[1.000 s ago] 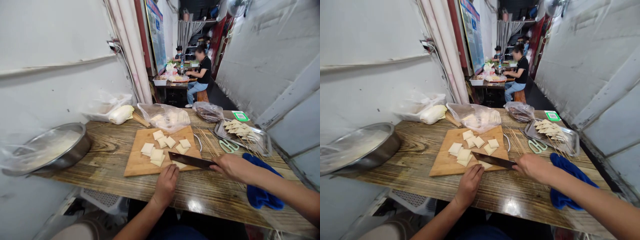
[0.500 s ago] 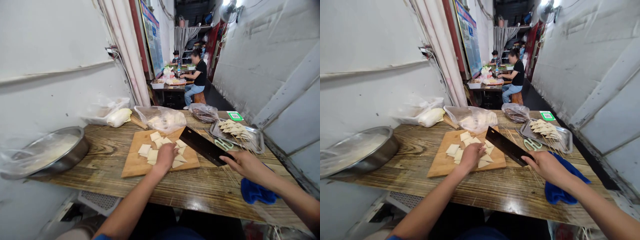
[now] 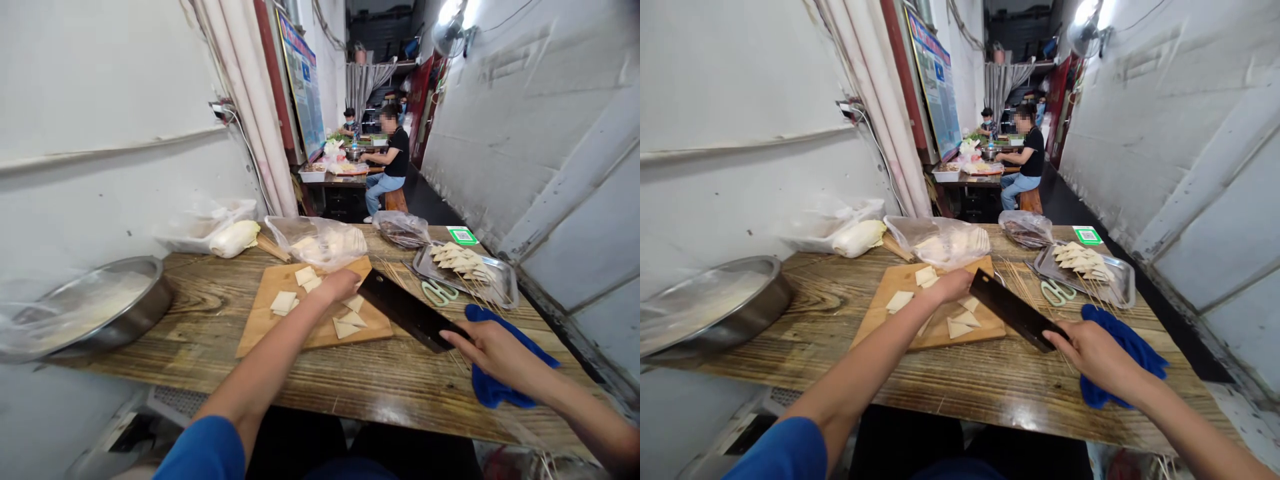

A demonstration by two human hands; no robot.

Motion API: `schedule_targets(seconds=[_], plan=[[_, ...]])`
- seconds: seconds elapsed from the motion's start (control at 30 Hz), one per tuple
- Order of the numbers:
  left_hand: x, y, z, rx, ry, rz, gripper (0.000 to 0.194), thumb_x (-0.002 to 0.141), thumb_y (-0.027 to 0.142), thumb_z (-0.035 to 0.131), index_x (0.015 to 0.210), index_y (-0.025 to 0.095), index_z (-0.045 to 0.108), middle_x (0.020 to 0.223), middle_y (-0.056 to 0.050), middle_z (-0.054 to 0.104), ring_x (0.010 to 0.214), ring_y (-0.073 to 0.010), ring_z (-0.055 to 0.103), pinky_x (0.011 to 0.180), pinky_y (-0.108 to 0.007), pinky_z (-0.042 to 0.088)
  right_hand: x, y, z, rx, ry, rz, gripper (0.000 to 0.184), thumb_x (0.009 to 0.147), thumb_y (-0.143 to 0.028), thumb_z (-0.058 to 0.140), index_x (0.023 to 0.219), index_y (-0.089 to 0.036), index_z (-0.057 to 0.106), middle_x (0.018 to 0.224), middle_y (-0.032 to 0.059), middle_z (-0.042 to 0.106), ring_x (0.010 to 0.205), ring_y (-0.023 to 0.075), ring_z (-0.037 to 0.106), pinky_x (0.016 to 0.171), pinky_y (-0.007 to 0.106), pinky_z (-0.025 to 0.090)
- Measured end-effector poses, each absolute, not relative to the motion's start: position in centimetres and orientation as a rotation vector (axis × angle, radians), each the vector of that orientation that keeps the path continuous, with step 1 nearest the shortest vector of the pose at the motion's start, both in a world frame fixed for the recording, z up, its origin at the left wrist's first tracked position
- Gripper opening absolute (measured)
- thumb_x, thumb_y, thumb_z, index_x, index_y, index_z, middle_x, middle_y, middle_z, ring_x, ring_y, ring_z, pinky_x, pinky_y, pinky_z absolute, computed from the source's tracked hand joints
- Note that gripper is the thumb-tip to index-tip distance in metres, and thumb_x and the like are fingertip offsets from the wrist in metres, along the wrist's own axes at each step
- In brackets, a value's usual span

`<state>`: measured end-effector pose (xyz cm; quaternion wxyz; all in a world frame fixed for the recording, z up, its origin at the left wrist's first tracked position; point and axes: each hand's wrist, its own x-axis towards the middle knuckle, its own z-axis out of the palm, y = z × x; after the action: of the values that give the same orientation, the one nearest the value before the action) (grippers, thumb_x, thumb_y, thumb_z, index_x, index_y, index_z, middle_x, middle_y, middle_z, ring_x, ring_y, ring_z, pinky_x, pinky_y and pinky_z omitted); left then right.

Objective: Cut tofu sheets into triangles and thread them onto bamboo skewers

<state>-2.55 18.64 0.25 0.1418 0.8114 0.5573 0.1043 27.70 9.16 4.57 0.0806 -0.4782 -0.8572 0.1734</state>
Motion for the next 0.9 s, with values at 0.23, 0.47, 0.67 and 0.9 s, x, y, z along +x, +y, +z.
schedule_targets(seconds=[0.23, 0.47, 0.67, 0.9], plan=[[-6.9, 16.4, 0.5, 2.109, 1.848, 0.808, 0.026, 0.08, 0.028, 0.044, 0.089, 0.015, 0.065, 0.079, -0.004, 0.068, 0.071, -0.0171, 0.061, 0.067, -0.024, 0.044, 23.9, 7.3, 4.2, -1.258, -2.826, 0.586, 0.036, 0.091, -0.038, 0.035, 0.072, -0.019, 0.059, 0.066, 0.0042, 0.064, 0.061, 0.0162, 0.06, 0.055, 0.023, 0.034], [-4.3, 14.7, -1.4, 2.452, 1.742, 0.499, 0.031, 0.085, 0.027, 0.042, 0.11, 0.019, 0.057, 0.105, -0.009, 0.063, 0.1, -0.0197, 0.055, 0.086, -0.029, 0.041, 23.7, 6.8, 4.5, -1.277, -2.849, 0.593, 0.035, 0.09, -0.037, 0.036, 0.072, -0.018, 0.059, 0.064, 0.0049, 0.064, 0.059, 0.0165, 0.061, 0.053, 0.023, 0.033], [-2.2, 15.6, -0.3, 2.59, 1.49, 0.069, 0.036, 0.079, 0.036, 0.049, 0.11, 0.018, 0.054, 0.108, -0.013, 0.057, 0.103, -0.0248, 0.052, 0.088, -0.034, 0.04, 26.8, 5.6, 3.7, -1.344, -2.801, 0.664, 0.039, 0.092, -0.04, 0.031, 0.071, -0.019, 0.057, 0.062, 0.004, 0.062, 0.056, 0.0158, 0.059, 0.053, 0.024, 0.033], [1.1, 16.7, 1.9, 2.212, 1.883, -0.261, 0.065, 0.051, 0.04, 0.067, 0.108, 0.012, 0.052, 0.106, -0.018, 0.056, 0.088, -0.0304, 0.059, 0.07, -0.036, 0.047, 25.5, 5.0, 2.8, -1.297, -2.83, 0.67, 0.038, 0.092, -0.039, 0.032, 0.071, -0.019, 0.056, 0.063, 0.0034, 0.063, 0.057, 0.015, 0.059, 0.053, 0.023, 0.033]])
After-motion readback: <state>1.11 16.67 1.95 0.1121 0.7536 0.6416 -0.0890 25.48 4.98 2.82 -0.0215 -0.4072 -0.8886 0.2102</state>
